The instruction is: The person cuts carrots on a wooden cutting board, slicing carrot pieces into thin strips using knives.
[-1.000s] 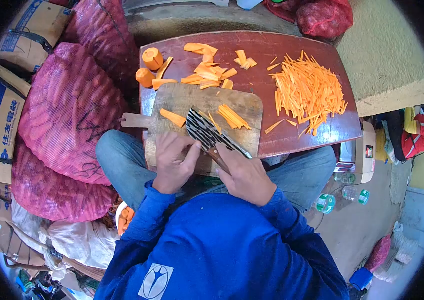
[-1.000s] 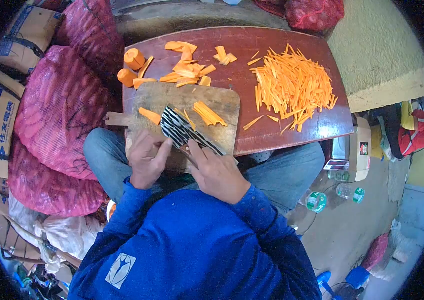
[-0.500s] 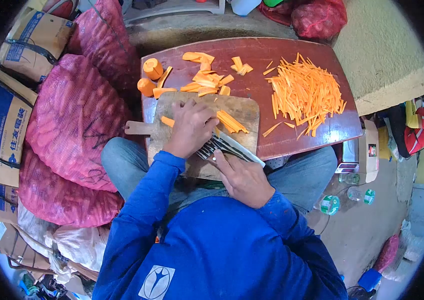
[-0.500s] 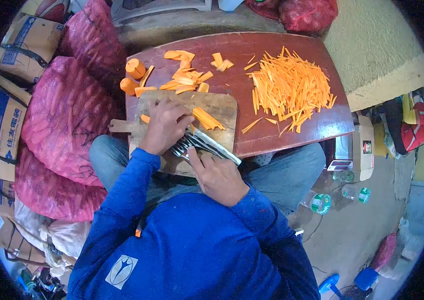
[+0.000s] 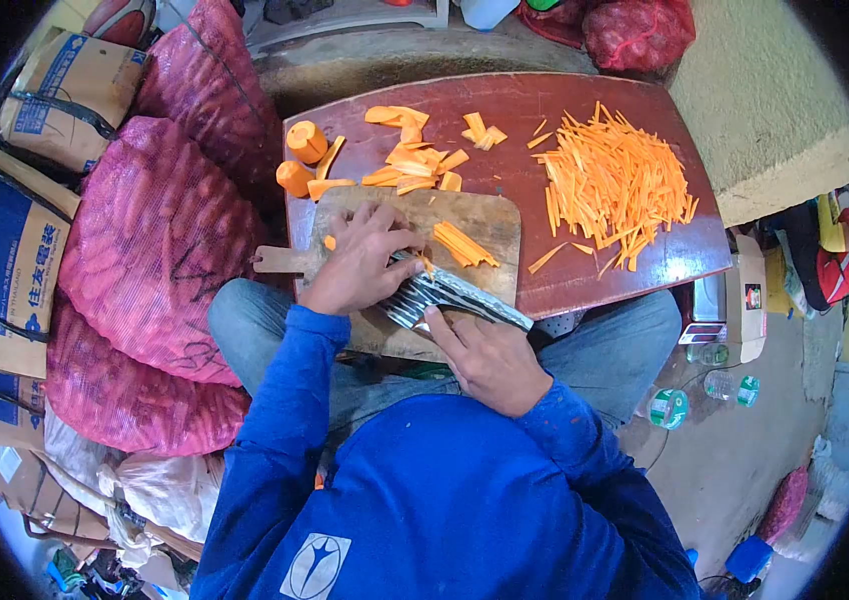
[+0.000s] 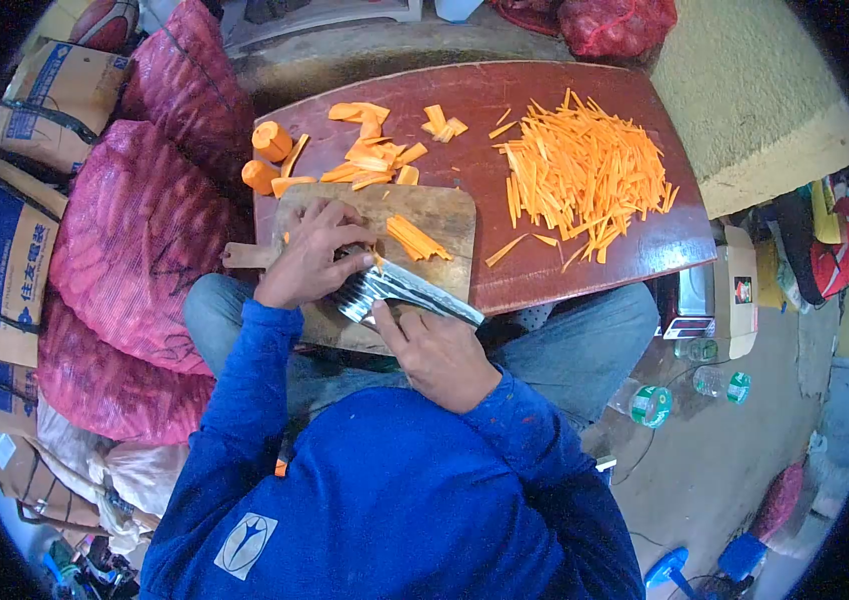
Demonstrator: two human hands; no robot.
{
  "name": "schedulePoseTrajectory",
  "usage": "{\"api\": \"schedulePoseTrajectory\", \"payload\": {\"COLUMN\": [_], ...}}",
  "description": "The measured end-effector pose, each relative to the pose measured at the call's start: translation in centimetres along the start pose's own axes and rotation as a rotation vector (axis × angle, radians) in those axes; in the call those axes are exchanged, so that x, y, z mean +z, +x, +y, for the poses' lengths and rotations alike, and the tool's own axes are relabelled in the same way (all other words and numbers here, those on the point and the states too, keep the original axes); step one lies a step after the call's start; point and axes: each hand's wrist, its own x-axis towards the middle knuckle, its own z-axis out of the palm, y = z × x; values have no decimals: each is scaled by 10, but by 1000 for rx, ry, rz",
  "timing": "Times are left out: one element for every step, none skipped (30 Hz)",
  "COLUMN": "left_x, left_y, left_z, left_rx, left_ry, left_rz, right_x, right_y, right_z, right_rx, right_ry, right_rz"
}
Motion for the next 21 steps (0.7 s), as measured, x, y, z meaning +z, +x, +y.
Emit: {"api": "schedulePoseTrajectory", "payload": {"left_x": [-3,-4,-4,-4,-4,-5,-5,-4,-3,-1,0,-1,-1,-1,0,2,3,5,7,8,9], "left_y": [2,4,6,8,9,9,10,11,11,11,10,10,11,11,11,11,11,11,12,12,12], "left_z": [-2,-3,-3,-3,-4,-4,-4,-3,-2,-2,-2,-3,-5,-6,-8,-9,-11,-9,-6,-4,-4], "left_rx": [14,28,32,27,21,21,26,33,33,56,78,77,91,107,107,104,102,103,81,59,60], "left_ry": [-14,-28,-28,-61,-93,-92,-84,-78,-78,-75,-71,-70,-87,-105,-104,-121,-139,-139,-130,-122,-122], "left_rz": [-45,-90,-92,-103,-114,-113,-130,-147,-147,-144,-141,-141,-145,-150,-149,-129,-109,-109,-67,-25,-25], "right_x": [0,-1,-2,-2,-2,-3,-3,-3,-3,-4,-5,-5,-3,-1,0,0,-1,-2,-1,0,1], "right_y": [0,-1,-1,-1,-2,-2,-1,-1,-2,-2,-2,-2,-2,-2,-2,-1,-2,-2,-2,-2,-2], "right_z": [0,-1,-1,-1,-1,-1,-1,0,0,-1,-1,-1,-1,0,0,0,0,-1,-1,-2,-2], "right_rx": [2,2,1,4,7,9,7,6,5,6,3,-1,-3,-19,-35,-35,-28,-21,-21,-26,-32], "right_ry": [-1,2,5,4,-1,-6,-7,-16,-25,-24,-28,-30,-29,-27,-25,-26,-15,-4,-6,7,21], "right_rz": [2,-10,-21,-19,-16,-13,-12,-8,-6,-7,-14,-20,-20,11,42,44,16,-13,-12,-12,-12]}}
